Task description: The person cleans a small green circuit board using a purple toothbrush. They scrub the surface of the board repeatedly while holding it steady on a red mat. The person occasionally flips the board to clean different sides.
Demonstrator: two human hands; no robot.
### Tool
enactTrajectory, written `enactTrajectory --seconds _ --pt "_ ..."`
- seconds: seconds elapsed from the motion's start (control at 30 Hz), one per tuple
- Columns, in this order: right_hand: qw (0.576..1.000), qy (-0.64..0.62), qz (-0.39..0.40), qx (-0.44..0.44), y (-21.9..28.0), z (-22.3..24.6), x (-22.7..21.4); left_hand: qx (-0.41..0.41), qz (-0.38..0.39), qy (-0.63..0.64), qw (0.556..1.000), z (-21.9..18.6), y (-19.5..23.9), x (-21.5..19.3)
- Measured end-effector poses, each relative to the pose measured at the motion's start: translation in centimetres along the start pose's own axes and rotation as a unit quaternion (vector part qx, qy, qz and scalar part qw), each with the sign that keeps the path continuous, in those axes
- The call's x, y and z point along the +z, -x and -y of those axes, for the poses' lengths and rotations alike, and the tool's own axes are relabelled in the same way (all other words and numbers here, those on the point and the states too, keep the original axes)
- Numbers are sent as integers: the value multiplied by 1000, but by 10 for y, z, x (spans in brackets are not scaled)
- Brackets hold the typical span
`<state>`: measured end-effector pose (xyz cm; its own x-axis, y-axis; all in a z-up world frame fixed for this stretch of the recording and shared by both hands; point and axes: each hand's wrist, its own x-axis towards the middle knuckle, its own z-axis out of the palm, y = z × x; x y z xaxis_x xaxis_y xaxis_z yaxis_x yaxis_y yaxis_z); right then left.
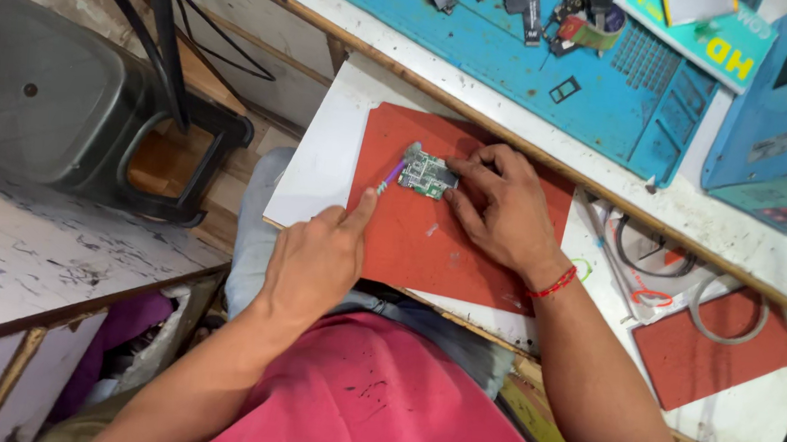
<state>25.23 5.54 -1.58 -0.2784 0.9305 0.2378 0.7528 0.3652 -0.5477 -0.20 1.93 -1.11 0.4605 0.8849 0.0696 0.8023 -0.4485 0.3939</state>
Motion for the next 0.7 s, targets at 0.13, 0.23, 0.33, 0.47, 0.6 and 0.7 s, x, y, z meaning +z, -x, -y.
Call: enactTrajectory --seconds 0.13,0.23,0.33,0.47,0.6,0.7 --pt "1000 -4 -6 -4 -1 -2 -3 26 22 19 999 -9 9 -1" --pt "1000 -9 0 2 -1 0 0 -15 -19 34 999 5 -1 -3" --pt "1000 -5 -7 -3 -1 -1 -1 30 12 42 999 -9 10 0" --pt "1000 2 -8 -6 -1 -2 -2 -7 1 51 999 8 -2 -4" --pt "1000 -5 -7 -15 -1 -2 -1 7 -6 76 997 6 -4 -2" --pt "1000 -1 -6 -7 5 -1 2 -16 7 51 999 10 1 -3"
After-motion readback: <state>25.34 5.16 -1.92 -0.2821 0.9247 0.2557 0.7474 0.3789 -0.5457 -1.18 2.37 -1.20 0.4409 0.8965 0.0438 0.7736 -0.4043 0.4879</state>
